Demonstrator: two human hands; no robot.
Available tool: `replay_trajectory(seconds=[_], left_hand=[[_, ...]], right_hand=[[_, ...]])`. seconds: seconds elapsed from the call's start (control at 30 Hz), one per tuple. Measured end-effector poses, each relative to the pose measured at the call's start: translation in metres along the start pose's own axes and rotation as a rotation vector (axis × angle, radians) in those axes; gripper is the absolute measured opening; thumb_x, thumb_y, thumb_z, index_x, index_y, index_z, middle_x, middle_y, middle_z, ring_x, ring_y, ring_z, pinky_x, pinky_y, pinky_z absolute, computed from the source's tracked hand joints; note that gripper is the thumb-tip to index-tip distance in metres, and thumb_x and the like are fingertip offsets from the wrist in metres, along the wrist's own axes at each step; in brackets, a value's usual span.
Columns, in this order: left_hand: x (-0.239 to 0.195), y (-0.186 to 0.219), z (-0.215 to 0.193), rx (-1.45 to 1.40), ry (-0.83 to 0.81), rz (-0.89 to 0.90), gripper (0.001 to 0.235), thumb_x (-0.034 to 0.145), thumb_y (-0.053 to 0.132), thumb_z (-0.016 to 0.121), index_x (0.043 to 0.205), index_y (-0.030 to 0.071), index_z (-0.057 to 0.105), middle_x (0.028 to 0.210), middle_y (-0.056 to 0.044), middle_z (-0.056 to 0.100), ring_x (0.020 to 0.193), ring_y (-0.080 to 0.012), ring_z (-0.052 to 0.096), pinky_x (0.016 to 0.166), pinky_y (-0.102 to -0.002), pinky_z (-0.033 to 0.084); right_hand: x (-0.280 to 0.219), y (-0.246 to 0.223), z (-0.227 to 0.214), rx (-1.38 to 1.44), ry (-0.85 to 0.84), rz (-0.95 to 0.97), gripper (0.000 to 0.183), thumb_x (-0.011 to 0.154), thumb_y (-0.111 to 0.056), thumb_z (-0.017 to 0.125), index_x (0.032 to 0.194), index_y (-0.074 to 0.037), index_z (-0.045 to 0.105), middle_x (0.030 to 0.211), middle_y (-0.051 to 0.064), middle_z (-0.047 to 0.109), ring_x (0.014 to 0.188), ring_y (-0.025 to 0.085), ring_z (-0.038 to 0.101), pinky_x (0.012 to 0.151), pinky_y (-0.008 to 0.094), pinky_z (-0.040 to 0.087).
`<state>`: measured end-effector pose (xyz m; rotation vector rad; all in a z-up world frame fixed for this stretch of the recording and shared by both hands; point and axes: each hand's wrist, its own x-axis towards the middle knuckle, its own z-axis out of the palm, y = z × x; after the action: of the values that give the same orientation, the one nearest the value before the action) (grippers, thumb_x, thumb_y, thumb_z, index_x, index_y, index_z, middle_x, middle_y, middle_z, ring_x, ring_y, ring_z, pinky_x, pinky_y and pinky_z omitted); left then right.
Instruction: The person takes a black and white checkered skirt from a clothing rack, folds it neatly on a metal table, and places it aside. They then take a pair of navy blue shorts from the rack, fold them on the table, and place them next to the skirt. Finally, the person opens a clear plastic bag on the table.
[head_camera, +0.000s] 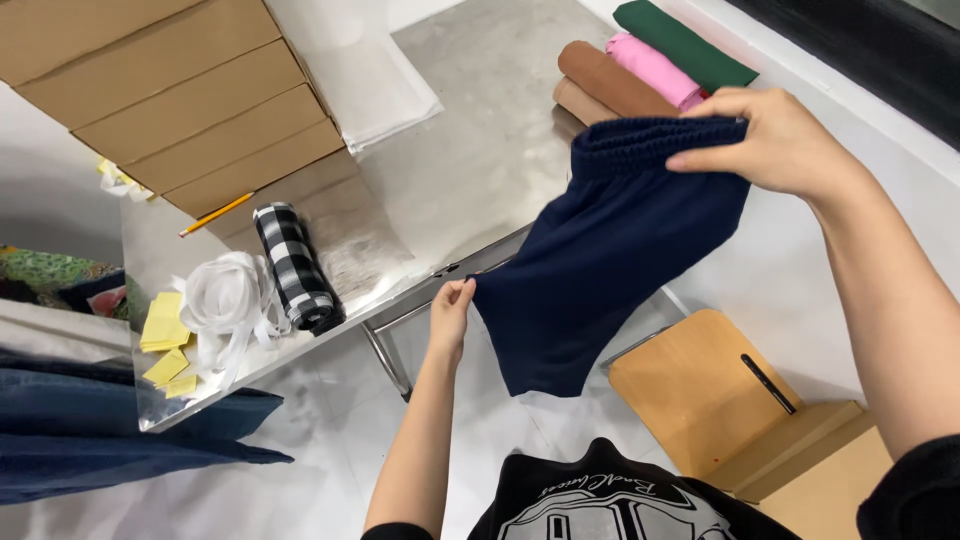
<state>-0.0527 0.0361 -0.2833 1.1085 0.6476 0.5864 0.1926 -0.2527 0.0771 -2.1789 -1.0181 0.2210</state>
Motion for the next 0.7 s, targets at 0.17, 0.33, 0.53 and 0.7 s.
replay_trajectory(seconds=[0.17, 0.33, 0.53, 0.7], left_hand=[[0.011, 0.030, -0.002, 0.093, 0.021, 0.046, 0.014, 0.102, 0.023, 0.073, 0.094, 0.014, 0.066, 0.092, 0.003, 0.067, 0.091, -0.0064, 0.061, 0.090, -0.024, 0.046], [0.014, 0.076, 0.007, -0.003, 0.017, 0.085, 0.013, 0.100, 0.020, 0.075, 0.093, 0.011, 0.069, 0.087, 0.001, 0.071, 0.083, -0.0072, 0.064, 0.083, -0.023, 0.051], [0.040, 0.093, -0.009, -0.018, 0.104, 0.062, 0.012, 0.099, 0.019, 0.076, 0.100, 0.008, 0.073, 0.095, -0.004, 0.077, 0.090, -0.0112, 0.070, 0.085, -0.027, 0.056], [0.070, 0.085, -0.026, -0.102, 0.165, 0.128, 0.011, 0.094, 0.016, 0.082, 0.093, 0.010, 0.073, 0.088, -0.002, 0.074, 0.084, -0.0088, 0.067, 0.080, -0.023, 0.055]], right_hand=[[0.010, -0.013, 0.004, 0.128, 0.111, -0.053, 0.032, 0.088, -0.021, 0.091, 0.116, -0.014, 0.076, 0.114, -0.003, 0.065, 0.105, 0.009, 0.059, 0.088, 0.024, 0.044], [0.047, -0.017, 0.000, 0.226, 0.212, -0.172, 0.039, 0.090, -0.023, 0.092, 0.123, -0.015, 0.074, 0.116, -0.004, 0.071, 0.102, 0.003, 0.063, 0.086, 0.019, 0.049], [0.085, -0.069, 0.002, 0.258, 0.225, -0.130, 0.038, 0.086, -0.026, 0.092, 0.119, -0.019, 0.076, 0.106, -0.007, 0.074, 0.094, 0.001, 0.066, 0.082, 0.018, 0.053], [0.125, -0.087, 0.011, 0.328, 0.124, -0.148, 0.025, 0.086, -0.024, 0.091, 0.104, -0.017, 0.076, 0.093, -0.009, 0.070, 0.085, 0.000, 0.060, 0.075, 0.018, 0.049]])
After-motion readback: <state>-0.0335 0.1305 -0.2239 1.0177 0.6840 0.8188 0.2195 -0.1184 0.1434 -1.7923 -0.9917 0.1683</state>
